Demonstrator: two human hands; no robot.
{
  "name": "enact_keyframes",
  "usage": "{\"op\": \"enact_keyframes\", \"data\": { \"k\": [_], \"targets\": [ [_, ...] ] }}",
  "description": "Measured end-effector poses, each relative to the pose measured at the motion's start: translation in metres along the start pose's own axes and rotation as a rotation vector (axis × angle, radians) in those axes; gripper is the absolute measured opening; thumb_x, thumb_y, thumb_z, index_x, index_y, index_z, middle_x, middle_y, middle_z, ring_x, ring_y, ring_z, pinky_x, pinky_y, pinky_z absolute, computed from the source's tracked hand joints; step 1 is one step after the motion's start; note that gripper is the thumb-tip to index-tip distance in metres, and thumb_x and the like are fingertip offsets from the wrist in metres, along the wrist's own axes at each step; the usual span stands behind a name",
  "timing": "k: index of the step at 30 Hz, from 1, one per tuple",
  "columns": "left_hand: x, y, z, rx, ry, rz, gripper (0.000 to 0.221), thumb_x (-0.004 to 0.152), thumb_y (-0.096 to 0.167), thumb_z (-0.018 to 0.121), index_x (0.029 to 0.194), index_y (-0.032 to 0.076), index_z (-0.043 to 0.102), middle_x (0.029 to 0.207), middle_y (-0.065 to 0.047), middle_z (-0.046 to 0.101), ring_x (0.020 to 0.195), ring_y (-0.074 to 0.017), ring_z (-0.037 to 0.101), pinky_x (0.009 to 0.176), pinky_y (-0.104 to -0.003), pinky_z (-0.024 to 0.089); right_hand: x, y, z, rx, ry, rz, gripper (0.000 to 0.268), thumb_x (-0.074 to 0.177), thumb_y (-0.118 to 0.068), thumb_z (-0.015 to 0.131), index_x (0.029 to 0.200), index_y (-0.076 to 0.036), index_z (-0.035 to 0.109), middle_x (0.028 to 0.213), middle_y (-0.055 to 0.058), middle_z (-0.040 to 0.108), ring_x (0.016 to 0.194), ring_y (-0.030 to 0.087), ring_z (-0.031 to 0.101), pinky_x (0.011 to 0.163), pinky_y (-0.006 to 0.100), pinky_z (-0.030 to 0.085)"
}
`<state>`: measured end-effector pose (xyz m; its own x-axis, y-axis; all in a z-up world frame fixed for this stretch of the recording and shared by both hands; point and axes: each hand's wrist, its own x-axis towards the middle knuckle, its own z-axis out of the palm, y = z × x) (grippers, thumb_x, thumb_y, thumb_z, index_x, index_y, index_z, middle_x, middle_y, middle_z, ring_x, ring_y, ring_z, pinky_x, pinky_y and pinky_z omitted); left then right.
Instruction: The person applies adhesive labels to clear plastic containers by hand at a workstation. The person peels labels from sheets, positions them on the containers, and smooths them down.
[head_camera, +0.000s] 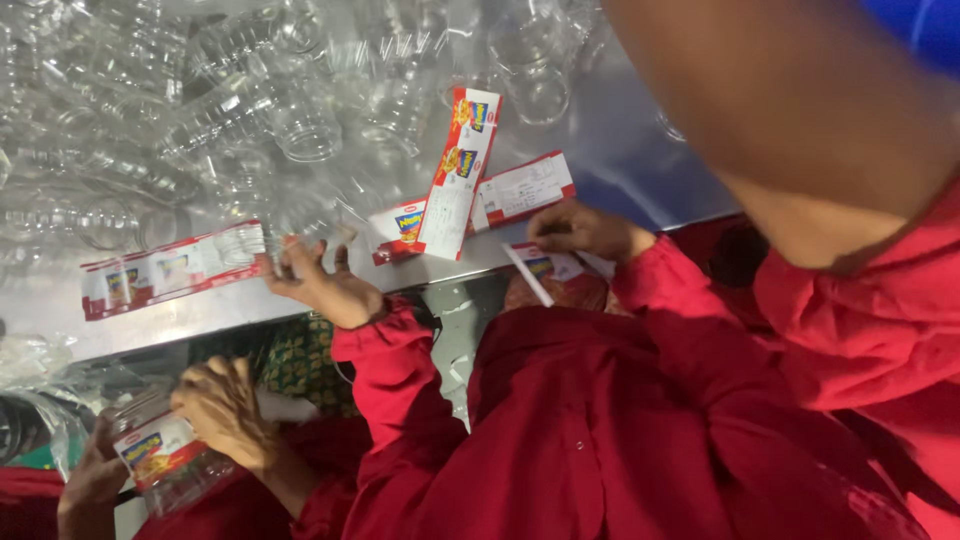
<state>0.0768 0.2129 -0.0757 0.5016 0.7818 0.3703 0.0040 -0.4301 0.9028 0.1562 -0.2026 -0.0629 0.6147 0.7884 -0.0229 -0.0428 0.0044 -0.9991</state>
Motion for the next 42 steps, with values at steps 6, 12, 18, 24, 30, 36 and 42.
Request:
{"op": "enact_keyframes", "data": {
  "k": [6,12,18,24,30,36,42],
  "targets": [
    [-0.008,0.059,0.059,0.247,-0.209,0.364,0.089,0.079,0.031,0.099,0.154,0.022,0.052,0.159,-0.02,0.034,0.149,-0.0432,0.034,0.121,-0.058,0.032,0.037,-0.02,0.0,0.069,-0.083,-0.038,0.022,0.099,-0.022,0.068,0.106,-0.001,0.069,0.104,0.002,0.069,0.101,0.009,0.06,0.092,0.028,0.048],
    [-0.025,0.103,0.064,0.214,-0.302,0.511,0.107,0.088,0.043,0.092,0.168,0.016,0.027,0.171,-0.026,0.014,0.16,-0.0483,0.017,0.129,-0.061,0.022,0.067,-0.036,0.003,0.063,-0.197,-0.181,0.019,0.101,-0.02,0.066,0.109,-0.002,0.066,0.127,0.006,0.066,0.118,0.013,0.059,0.104,0.032,0.046],
    [-0.026,0.134,0.072,0.401,-0.525,0.689,0.111,0.081,0.049,0.093,0.165,0.017,0.029,0.168,-0.03,0.019,0.155,-0.0516,0.014,0.122,-0.067,0.016,0.061,-0.016,-0.051,0.084,-0.173,0.079,0.023,0.095,-0.019,0.072,0.109,-0.001,0.072,0.101,0.004,0.073,0.091,0.01,0.064,0.082,0.028,0.053],
    [-0.045,0.139,0.091,0.32,-0.529,0.615,0.107,0.079,0.042,0.093,0.164,0.017,0.033,0.163,-0.028,0.027,0.152,-0.0477,0.027,0.123,-0.062,0.02,0.057,-0.014,-0.081,0.069,-0.283,0.127,0.023,0.091,-0.016,0.075,0.105,0.002,0.073,0.094,0.003,0.074,0.085,0.009,0.065,0.078,0.026,0.053],
    [-0.051,0.15,0.096,0.293,-0.456,0.59,0.105,0.08,0.041,0.095,0.163,0.019,0.035,0.161,-0.027,0.028,0.153,-0.0465,0.026,0.124,-0.06,0.023,0.059,-0.022,-0.077,-0.017,-0.479,0.144,0.021,0.092,-0.015,0.072,0.104,0.003,0.073,0.091,0.002,0.074,0.083,0.007,0.064,0.077,0.026,0.052],
    [-0.068,0.166,0.103,0.194,-0.533,0.713,0.106,0.084,0.04,0.094,0.165,0.019,0.029,0.168,-0.028,0.014,0.158,-0.0507,0.013,0.128,-0.064,0.017,0.057,-0.011,-0.077,0.091,-0.691,0.206,0.021,0.098,-0.015,0.071,0.103,0.005,0.068,0.089,0.002,0.072,0.081,0.005,0.063,0.072,0.025,0.051],
    [-0.076,0.169,0.121,0.329,-0.615,0.719,0.092,0.091,0.038,0.086,0.165,0.019,0.035,0.171,-0.024,0.013,0.159,-0.0526,0.009,0.127,-0.068,0.016,0.051,-0.017,-0.081,0.071,-0.774,0.249,0.02,0.096,-0.015,0.069,0.102,0.004,0.069,0.086,0.001,0.073,0.077,0.005,0.064,0.069,0.024,0.052]
  ]
}}
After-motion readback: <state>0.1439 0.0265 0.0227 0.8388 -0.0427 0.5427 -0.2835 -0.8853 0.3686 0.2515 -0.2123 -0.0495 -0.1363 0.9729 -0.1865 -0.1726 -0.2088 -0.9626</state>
